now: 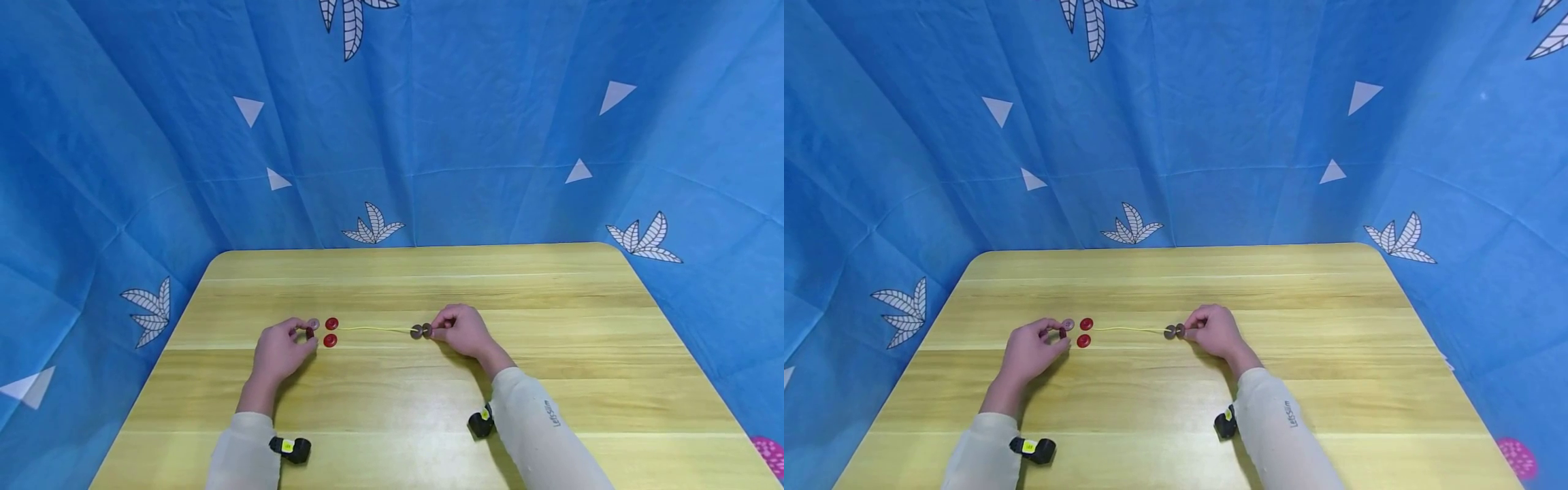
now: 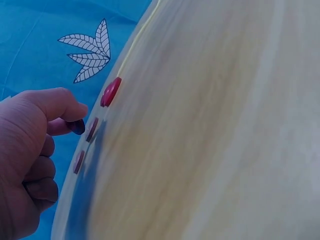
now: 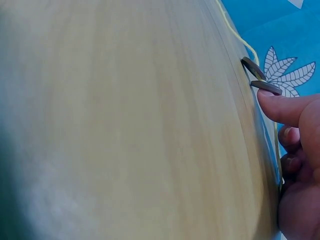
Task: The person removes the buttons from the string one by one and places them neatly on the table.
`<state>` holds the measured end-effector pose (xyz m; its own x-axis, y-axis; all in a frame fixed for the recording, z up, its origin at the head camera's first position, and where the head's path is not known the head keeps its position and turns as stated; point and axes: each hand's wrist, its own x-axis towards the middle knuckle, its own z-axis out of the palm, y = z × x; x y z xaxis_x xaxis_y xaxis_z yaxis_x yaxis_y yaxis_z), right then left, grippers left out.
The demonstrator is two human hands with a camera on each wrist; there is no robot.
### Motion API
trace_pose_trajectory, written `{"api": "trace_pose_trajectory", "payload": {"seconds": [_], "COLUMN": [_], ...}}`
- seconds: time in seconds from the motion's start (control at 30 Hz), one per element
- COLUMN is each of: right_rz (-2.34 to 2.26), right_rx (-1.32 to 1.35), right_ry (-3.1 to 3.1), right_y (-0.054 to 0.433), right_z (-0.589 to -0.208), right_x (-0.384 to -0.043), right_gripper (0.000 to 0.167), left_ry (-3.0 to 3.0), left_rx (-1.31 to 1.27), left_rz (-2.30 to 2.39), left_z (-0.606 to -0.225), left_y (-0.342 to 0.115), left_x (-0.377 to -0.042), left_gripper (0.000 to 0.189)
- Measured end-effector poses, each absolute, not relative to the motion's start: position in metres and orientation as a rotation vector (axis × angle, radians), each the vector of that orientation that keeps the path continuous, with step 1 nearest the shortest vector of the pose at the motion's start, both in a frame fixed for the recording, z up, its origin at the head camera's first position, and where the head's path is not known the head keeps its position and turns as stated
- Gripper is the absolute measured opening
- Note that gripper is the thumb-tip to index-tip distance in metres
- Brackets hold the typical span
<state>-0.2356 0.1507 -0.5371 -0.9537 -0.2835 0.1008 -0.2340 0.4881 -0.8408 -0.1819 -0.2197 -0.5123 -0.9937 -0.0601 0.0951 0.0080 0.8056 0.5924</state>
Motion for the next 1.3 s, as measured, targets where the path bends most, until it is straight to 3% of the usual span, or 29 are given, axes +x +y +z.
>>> {"api": "trace_pose_trajectory", "payload": {"seconds": [1.3], "right_rz": [-1.493], "right_rx": [-0.427], "right_ry": [2.658], "right_y": [0.1503], "right_z": [-0.5352], "right_x": [-0.2346], "right_gripper": [0.016], "left_ry": [-2.911], "left_rx": [0.043], "left_rz": [-1.008], "left_z": [-0.5201], "left_y": [-0.2254], "left_x": [-0.1809], "left_gripper": [0.022]}}
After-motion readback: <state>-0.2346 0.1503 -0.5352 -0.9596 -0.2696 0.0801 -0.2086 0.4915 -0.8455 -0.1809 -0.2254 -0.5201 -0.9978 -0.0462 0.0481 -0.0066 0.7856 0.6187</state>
